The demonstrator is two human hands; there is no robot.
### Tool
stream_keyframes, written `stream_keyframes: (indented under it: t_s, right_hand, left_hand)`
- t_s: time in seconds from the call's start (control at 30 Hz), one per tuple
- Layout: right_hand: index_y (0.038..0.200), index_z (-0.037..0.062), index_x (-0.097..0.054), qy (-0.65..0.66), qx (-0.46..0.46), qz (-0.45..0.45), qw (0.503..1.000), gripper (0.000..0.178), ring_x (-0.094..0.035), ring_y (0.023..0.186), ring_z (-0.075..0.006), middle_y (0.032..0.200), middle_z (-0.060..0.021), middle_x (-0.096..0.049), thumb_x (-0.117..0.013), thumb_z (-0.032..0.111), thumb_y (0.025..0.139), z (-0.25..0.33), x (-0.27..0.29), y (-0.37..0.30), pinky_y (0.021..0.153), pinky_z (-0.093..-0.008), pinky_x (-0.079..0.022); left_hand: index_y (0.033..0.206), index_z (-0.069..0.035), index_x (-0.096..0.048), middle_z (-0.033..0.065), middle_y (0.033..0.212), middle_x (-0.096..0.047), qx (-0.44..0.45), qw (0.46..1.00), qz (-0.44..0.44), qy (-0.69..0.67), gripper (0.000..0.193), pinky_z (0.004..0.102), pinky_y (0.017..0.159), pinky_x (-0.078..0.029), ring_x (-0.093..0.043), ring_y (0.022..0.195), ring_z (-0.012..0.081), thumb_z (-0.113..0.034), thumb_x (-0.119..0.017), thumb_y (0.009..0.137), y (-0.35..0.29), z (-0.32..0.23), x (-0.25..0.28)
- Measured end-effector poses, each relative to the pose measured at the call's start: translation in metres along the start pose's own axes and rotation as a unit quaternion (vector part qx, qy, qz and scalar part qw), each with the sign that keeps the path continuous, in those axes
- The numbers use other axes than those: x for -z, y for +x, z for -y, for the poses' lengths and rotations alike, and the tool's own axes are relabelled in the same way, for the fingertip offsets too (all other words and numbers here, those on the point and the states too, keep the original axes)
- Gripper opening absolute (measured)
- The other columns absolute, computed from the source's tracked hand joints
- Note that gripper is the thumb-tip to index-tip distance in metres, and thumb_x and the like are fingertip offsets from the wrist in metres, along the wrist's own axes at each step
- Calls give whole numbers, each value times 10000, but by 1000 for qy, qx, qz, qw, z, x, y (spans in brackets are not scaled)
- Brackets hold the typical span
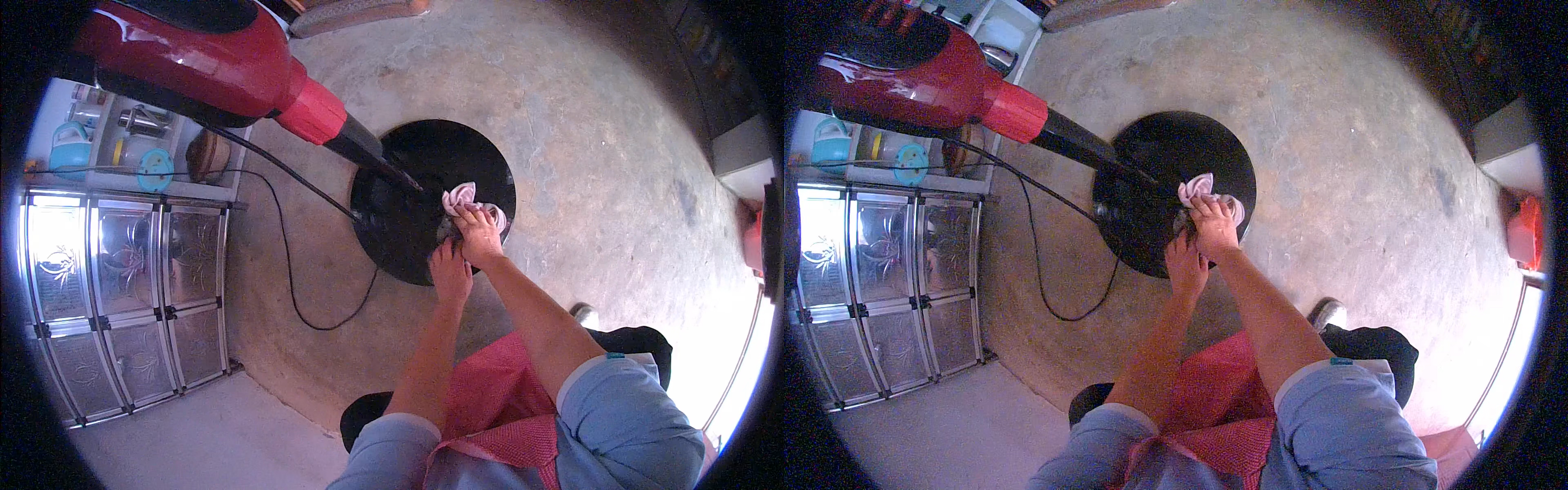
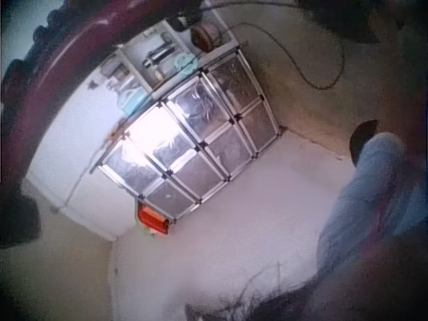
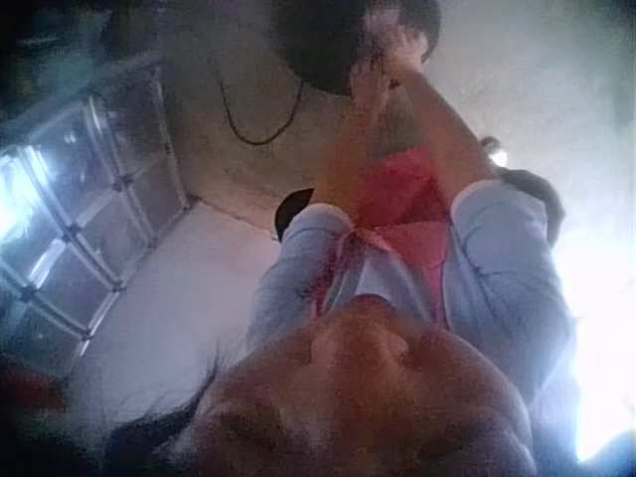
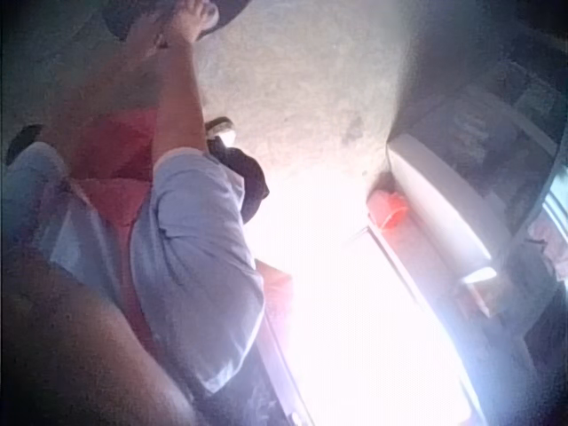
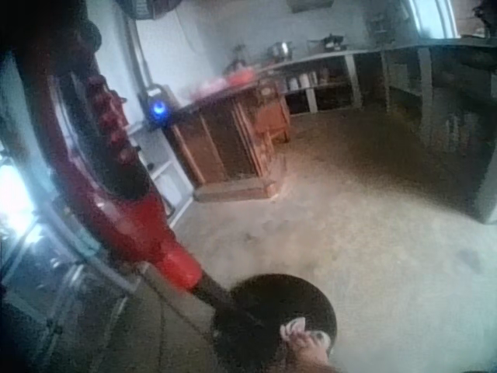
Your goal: The person wipes the exterior surfaces of a stand fan using cloths, then moves to a garage area and wipes the seat and side panels of an electric scooter.
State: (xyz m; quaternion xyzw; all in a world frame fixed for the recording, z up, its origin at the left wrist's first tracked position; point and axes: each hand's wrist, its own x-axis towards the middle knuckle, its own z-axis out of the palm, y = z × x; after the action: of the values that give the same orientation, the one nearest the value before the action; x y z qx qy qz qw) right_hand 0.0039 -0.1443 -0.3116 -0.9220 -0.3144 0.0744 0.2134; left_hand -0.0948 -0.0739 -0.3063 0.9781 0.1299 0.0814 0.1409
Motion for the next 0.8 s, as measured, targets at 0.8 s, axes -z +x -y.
stream_keyframes:
  t_s: [0.8]
  right_hand:
    - [1266,167,-497,-11,-51,-36,998,447,-376,1278,-297,1383,-110,-406,-458,66,832,-66,-6,-17,1026,-487,-317]
  left_hand:
    - [1117,-70,-534,197,1154,-532,49,992,-114,12,371,495,838,-404,-507,1007,383,-50,-555,747,13,23,-4]
